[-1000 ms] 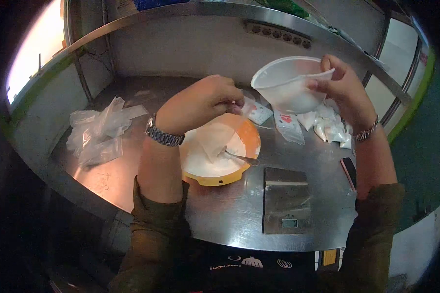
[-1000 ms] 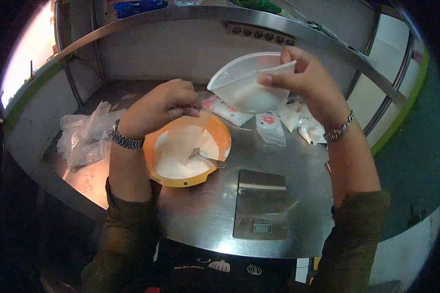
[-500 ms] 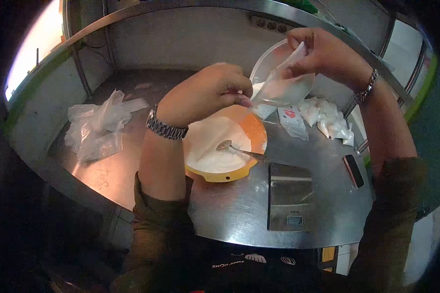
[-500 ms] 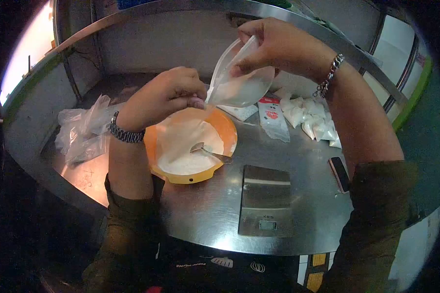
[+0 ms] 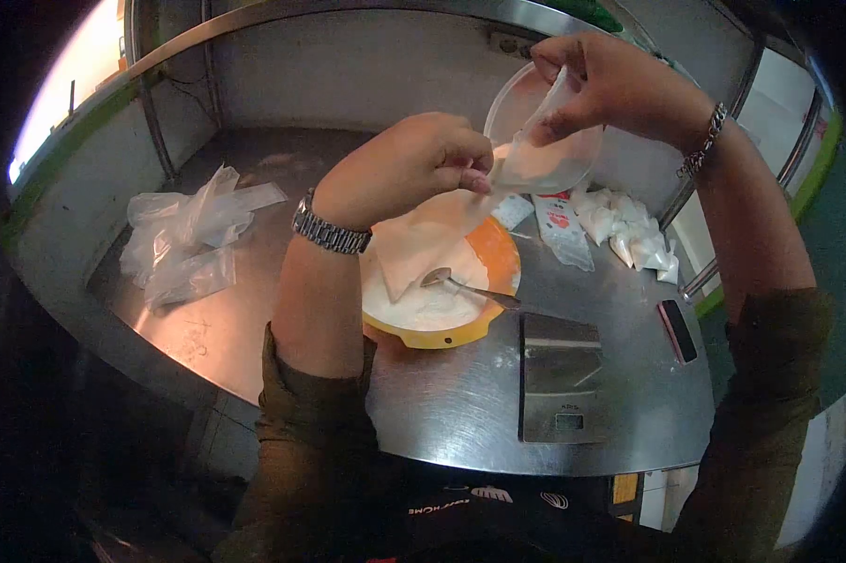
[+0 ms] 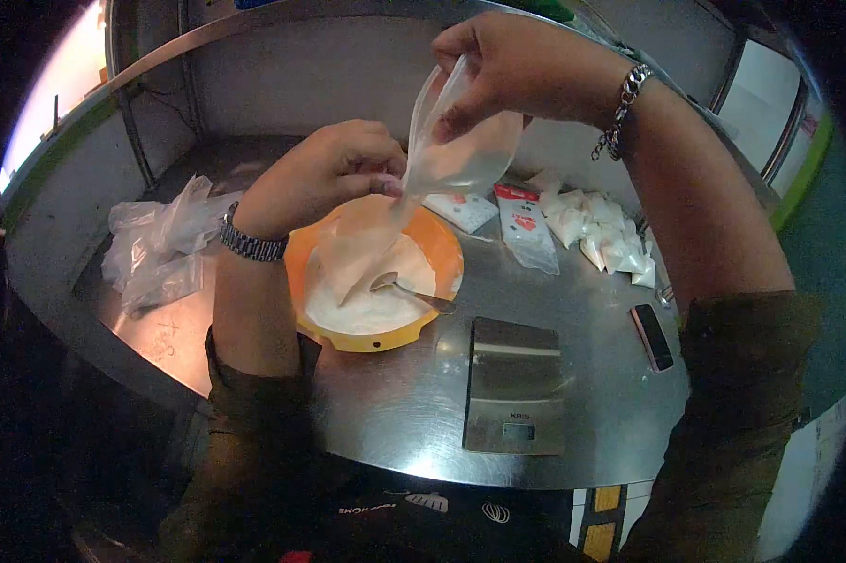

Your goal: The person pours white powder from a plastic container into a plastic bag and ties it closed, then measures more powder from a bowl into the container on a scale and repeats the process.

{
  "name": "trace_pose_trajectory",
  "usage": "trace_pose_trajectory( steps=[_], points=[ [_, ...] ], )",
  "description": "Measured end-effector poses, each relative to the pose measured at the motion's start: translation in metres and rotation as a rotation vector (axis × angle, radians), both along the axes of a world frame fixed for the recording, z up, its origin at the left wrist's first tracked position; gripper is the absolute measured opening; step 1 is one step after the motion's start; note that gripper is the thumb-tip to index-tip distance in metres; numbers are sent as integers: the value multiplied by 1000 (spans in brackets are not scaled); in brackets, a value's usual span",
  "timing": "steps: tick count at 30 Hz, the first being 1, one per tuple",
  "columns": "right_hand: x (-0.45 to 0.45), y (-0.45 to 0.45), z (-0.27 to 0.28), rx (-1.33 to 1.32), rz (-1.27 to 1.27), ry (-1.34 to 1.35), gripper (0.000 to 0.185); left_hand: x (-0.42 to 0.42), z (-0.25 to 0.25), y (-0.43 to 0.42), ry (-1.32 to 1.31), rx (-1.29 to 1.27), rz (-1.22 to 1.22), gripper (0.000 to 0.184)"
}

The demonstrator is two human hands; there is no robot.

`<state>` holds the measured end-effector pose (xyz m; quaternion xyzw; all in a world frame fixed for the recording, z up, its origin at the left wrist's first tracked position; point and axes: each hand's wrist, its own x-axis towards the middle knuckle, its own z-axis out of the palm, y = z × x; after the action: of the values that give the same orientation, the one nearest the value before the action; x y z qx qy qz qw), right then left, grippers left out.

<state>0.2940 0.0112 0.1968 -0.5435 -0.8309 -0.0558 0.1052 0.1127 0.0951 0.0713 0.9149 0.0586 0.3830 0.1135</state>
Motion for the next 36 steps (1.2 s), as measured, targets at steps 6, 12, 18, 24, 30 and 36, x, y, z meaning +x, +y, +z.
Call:
trace_pose_trajectory(
  steps=[6, 12, 18, 24, 30, 36],
  points=[
    [1, 13, 2, -76, 80, 50, 47, -2, 0, 2, 14, 26, 17, 18],
    [-15, 4, 15, -104, -45, -75, 47, -4, 0, 3, 21, -50, -33, 17],
    [-32, -6, 29, -175, -92, -182, 44, -5, -1, 5, -23, -45, -70, 16],
    [-36, -4, 27, -123, -81, -212, 48, -8, 1, 3, -25, -82, -12, 12],
    [-47, -5, 32, -142, -120, -257, 51, -8, -1, 4, -41, -68, -18, 10],
    [-49, -6, 27, -76, -31, -297, 50, -10, 0, 7, -5, -65, -48, 13]
  ],
)
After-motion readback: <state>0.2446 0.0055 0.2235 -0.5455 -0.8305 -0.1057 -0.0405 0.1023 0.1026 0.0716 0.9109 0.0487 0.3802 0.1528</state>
